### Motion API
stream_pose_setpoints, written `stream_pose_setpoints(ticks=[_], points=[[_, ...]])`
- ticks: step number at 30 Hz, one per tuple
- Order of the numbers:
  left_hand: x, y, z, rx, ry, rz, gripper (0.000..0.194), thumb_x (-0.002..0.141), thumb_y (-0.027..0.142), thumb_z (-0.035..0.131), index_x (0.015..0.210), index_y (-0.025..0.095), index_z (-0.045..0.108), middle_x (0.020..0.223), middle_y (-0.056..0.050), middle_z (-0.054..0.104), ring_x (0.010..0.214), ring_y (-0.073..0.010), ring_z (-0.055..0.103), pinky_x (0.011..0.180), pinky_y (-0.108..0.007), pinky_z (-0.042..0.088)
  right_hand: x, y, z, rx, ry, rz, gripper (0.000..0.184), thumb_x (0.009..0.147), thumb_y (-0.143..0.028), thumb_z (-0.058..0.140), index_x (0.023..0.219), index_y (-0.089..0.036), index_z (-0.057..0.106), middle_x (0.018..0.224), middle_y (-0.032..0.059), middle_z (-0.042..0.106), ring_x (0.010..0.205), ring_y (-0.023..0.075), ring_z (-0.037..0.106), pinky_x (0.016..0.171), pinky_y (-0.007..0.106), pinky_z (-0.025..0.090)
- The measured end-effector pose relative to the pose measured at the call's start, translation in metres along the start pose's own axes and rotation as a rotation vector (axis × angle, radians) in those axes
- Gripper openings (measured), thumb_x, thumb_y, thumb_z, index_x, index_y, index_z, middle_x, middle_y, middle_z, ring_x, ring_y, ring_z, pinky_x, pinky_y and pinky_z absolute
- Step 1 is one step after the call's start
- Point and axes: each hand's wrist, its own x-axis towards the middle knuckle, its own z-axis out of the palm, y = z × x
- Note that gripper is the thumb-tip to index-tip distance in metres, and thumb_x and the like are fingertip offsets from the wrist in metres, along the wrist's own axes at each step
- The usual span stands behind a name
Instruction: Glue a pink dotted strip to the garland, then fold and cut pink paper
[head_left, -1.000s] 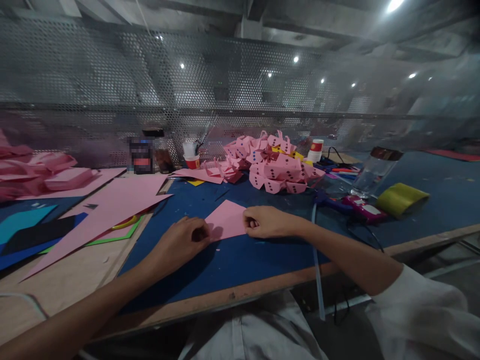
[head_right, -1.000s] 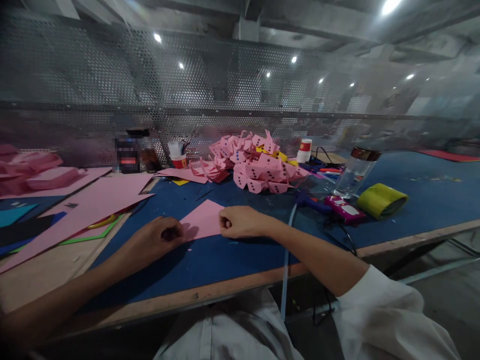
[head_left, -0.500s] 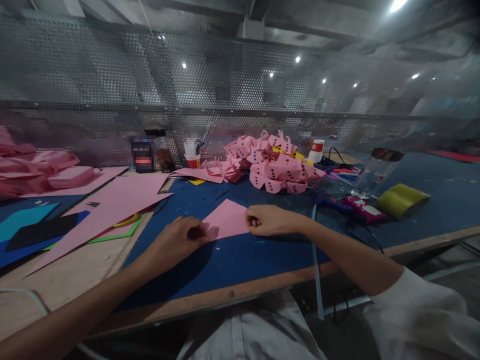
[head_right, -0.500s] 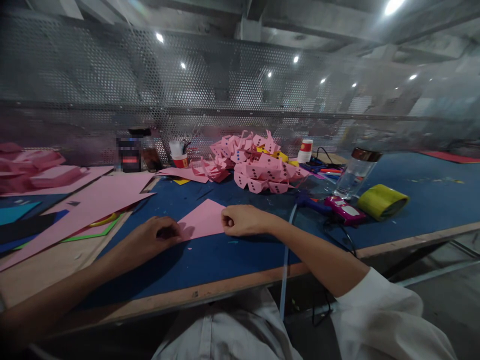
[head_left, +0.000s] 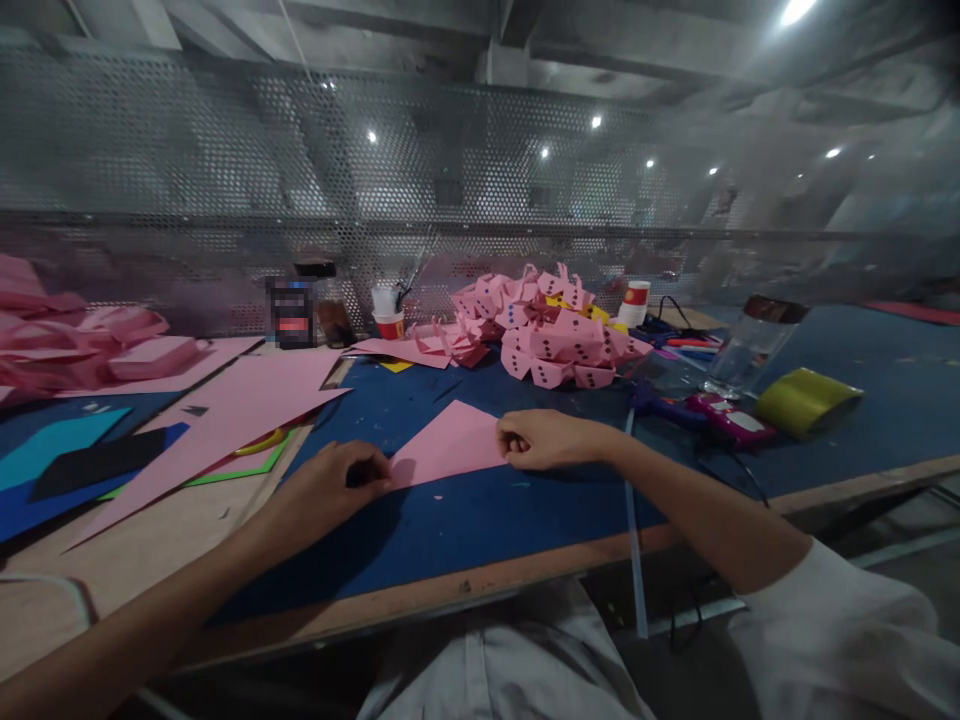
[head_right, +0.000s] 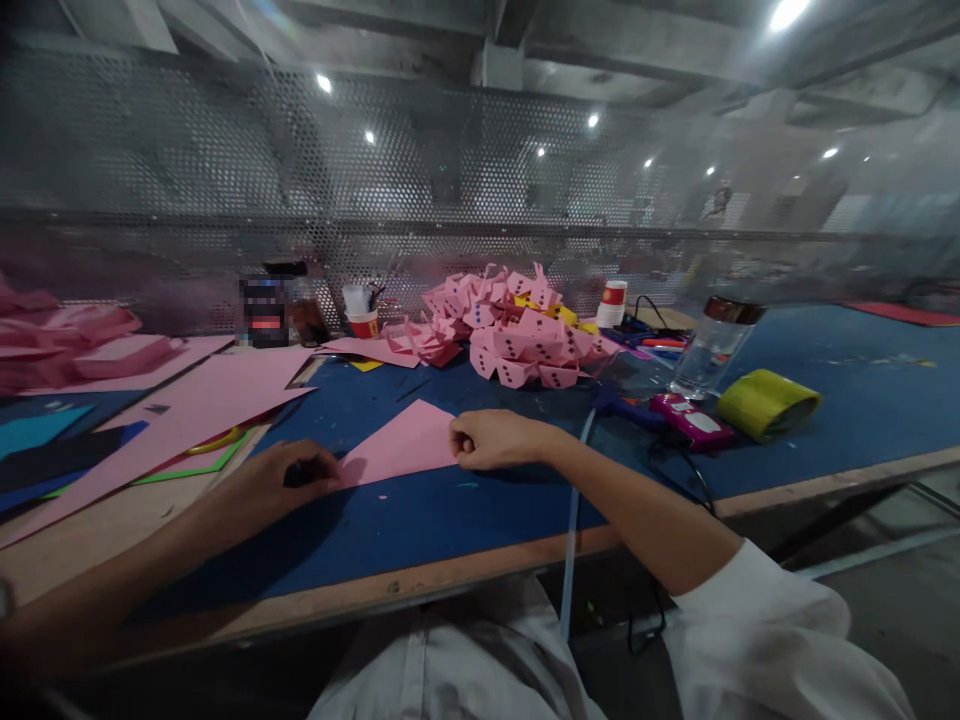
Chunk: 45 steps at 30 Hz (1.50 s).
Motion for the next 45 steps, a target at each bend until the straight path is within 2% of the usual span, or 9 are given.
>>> stream_pose_setpoints(ticks=[7, 10, 22, 27, 30, 37, 40, 45], points=[[-0.005, 0.007, -0.006, -0.019, 0.015, -0.010, 0.026, 0.084, 0.047, 0.064, 0.087, 0.022, 0.073, 0.092, -0.006, 0.077, 0.089, -0.0268, 0.067, 0.080, -0.034, 0.047, -0.002, 0.003, -0.003, 0.008, -0.018, 0.008, 0.022, 0.075, -0.013, 0.057, 0.094, -0.017, 0.067, 0.088, 0.0035, 0.069, 0.073, 0.0147, 0.058, 0.060, 0.023, 0.035], [-0.009, 0.006, -0.011, -0.011, 0.005, -0.037, 0.026, 0.085, 0.044, 0.064, 0.090, 0.020, 0.073, 0.095, -0.006, 0.076, 0.093, -0.0270, 0.066, 0.085, -0.035, 0.047, -0.002, 0.003, -0.004, 0.007, -0.031, 0.021, 0.024, 0.074, -0.013, 0.057, 0.095, -0.017, 0.068, 0.087, 0.0030, 0.069, 0.072, 0.0146, 0.058, 0.059, 0.023, 0.035], [-0.011, 0.000, -0.014, 0.009, -0.003, -0.076, 0.032, 0.084, 0.050, 0.063, 0.089, 0.020, 0.072, 0.095, -0.006, 0.075, 0.092, -0.0274, 0.066, 0.085, -0.035, 0.047, -0.007, 0.009, -0.012, 0.017, -0.112, 0.055, 0.025, 0.075, -0.011, 0.057, 0.098, -0.017, 0.066, 0.091, 0.0030, 0.069, 0.075, 0.0144, 0.059, 0.061, 0.022, 0.037], [-0.010, -0.003, -0.013, -0.013, -0.007, -0.065, 0.029, 0.082, 0.048, 0.064, 0.089, 0.020, 0.072, 0.095, -0.007, 0.076, 0.091, -0.0278, 0.067, 0.083, -0.035, 0.048, -0.008, 0.021, -0.014, 0.029, -0.139, 0.047, 0.027, 0.074, -0.010, 0.057, 0.099, -0.016, 0.065, 0.092, 0.0032, 0.069, 0.076, 0.0143, 0.059, 0.061, 0.022, 0.038], [-0.010, -0.005, -0.013, -0.024, -0.011, -0.071, 0.031, 0.082, 0.052, 0.063, 0.088, 0.022, 0.072, 0.094, -0.006, 0.076, 0.091, -0.0282, 0.067, 0.083, -0.036, 0.048, -0.008, 0.031, -0.015, 0.030, -0.159, 0.040, 0.026, 0.075, -0.012, 0.058, 0.100, -0.017, 0.063, 0.087, 0.0015, 0.067, 0.072, 0.0139, 0.057, 0.058, 0.022, 0.037], [-0.008, -0.018, -0.010, -0.023, -0.009, -0.087, 0.036, 0.080, 0.059, 0.065, 0.088, 0.025, 0.073, 0.096, -0.006, 0.076, 0.094, -0.0296, 0.068, 0.087, -0.038, 0.049, -0.010, 0.045, -0.018, 0.030, -0.196, 0.012, 0.026, 0.077, -0.012, 0.057, 0.101, -0.017, 0.063, 0.092, 0.0019, 0.067, 0.072, 0.0131, 0.056, 0.060, 0.022, 0.038], [-0.008, -0.018, -0.011, -0.020, -0.023, -0.088, 0.036, 0.080, 0.060, 0.065, 0.088, 0.025, 0.072, 0.096, -0.005, 0.076, 0.094, -0.0290, 0.068, 0.088, -0.037, 0.048, -0.012, 0.046, -0.022, 0.030, -0.213, 0.011, 0.027, 0.076, -0.010, 0.057, 0.101, -0.015, 0.063, 0.088, 0.0014, 0.064, 0.071, 0.0124, 0.053, 0.059, 0.022, 0.037], [-0.009, -0.014, -0.015, -0.031, -0.037, -0.095, 0.030, 0.083, 0.052, 0.065, 0.090, 0.024, 0.071, 0.095, -0.003, 0.077, 0.094, -0.0283, 0.066, 0.088, -0.036, 0.046, -0.015, 0.046, -0.028, 0.058, -0.249, 0.004, 0.030, 0.075, -0.010, 0.057, 0.104, -0.013, 0.063, 0.081, -0.0017, 0.055, 0.068, 0.0116, 0.049, 0.058, 0.021, 0.036]])
